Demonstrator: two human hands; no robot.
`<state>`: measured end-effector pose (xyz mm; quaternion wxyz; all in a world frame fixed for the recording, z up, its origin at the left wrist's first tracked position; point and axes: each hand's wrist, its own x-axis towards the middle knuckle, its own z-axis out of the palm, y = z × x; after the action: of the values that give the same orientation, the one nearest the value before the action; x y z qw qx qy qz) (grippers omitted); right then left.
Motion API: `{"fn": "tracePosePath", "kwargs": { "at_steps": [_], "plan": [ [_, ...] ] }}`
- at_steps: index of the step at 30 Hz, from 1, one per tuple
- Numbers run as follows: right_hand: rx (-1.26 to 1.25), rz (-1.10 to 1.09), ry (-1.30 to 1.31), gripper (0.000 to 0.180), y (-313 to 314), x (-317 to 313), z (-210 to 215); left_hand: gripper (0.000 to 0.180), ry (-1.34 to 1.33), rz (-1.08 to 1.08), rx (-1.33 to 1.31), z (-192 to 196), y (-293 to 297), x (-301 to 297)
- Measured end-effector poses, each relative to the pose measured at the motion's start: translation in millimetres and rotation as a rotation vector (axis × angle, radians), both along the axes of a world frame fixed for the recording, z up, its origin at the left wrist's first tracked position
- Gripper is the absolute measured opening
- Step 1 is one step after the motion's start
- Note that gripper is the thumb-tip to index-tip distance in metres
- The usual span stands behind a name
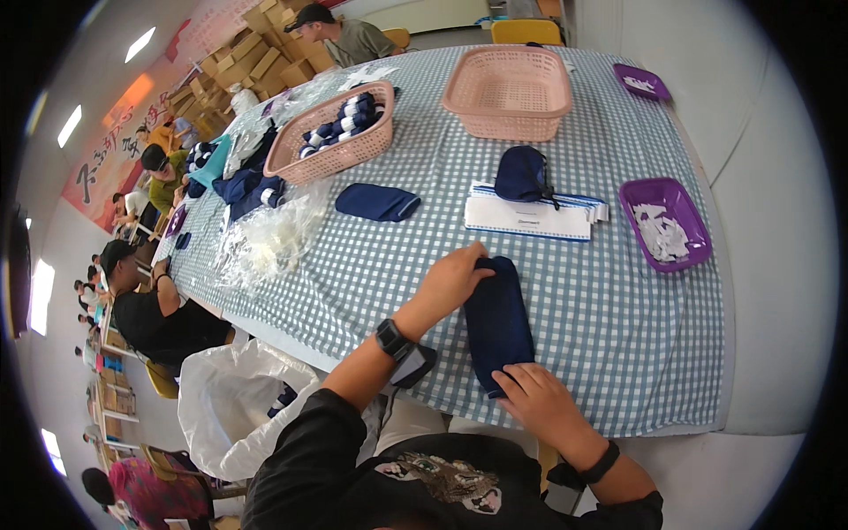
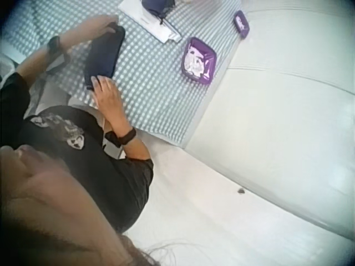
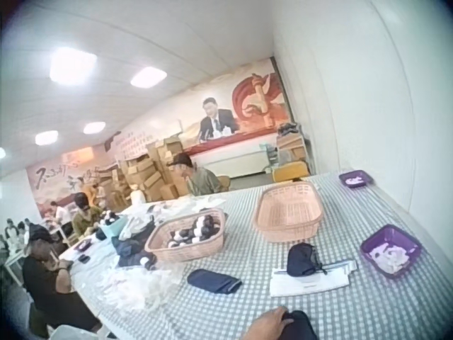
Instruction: The recorder is wrapping blue socks or fabric items with paper labels, placing them into a basket, and then emptying the basket into a larger sack.
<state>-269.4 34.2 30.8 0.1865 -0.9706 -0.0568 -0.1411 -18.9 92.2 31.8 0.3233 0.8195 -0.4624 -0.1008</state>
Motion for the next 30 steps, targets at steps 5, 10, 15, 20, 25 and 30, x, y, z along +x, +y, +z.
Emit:
{"fn": "tracePosePath", "kwargs": {
  "at_steps": [5,10,15,20,25,30],
  "plan": [
    [0.144,0.014,0.066,0.051,-2.5,-0.4,10.3,0.036,-0.339,-0.193,-0.296,16.5,22.4,-24.8],
    [0.189,0.006,0.111,0.047,-7.4,-4.0,11.8,0.046,0.043,-0.6,-0.186,7.9,85.4,-78.0],
    [0.138,0.015,0.106,0.044,-10.5,-0.7,9.4,0.048,-0.09,-0.531,-0.183,-8.3,96.8,-94.7],
    [0.26,-0.068,0.094,0.042,-9.3,4.7,5.8,0.048,-0.145,-0.474,-0.115,-12.4,96.4,-97.2],
    [0.377,-0.097,0.075,0.034,-7.1,7.3,3.2,0.025,0.03,-0.322,-0.084,-11.9,104.3,-89.7],
    [0.434,-0.275,0.027,0.021,-1.5,11.2,-15.1,0.018,-0.037,-0.257,-0.156,-14.0,100.1,-92.3]
  ]
}}
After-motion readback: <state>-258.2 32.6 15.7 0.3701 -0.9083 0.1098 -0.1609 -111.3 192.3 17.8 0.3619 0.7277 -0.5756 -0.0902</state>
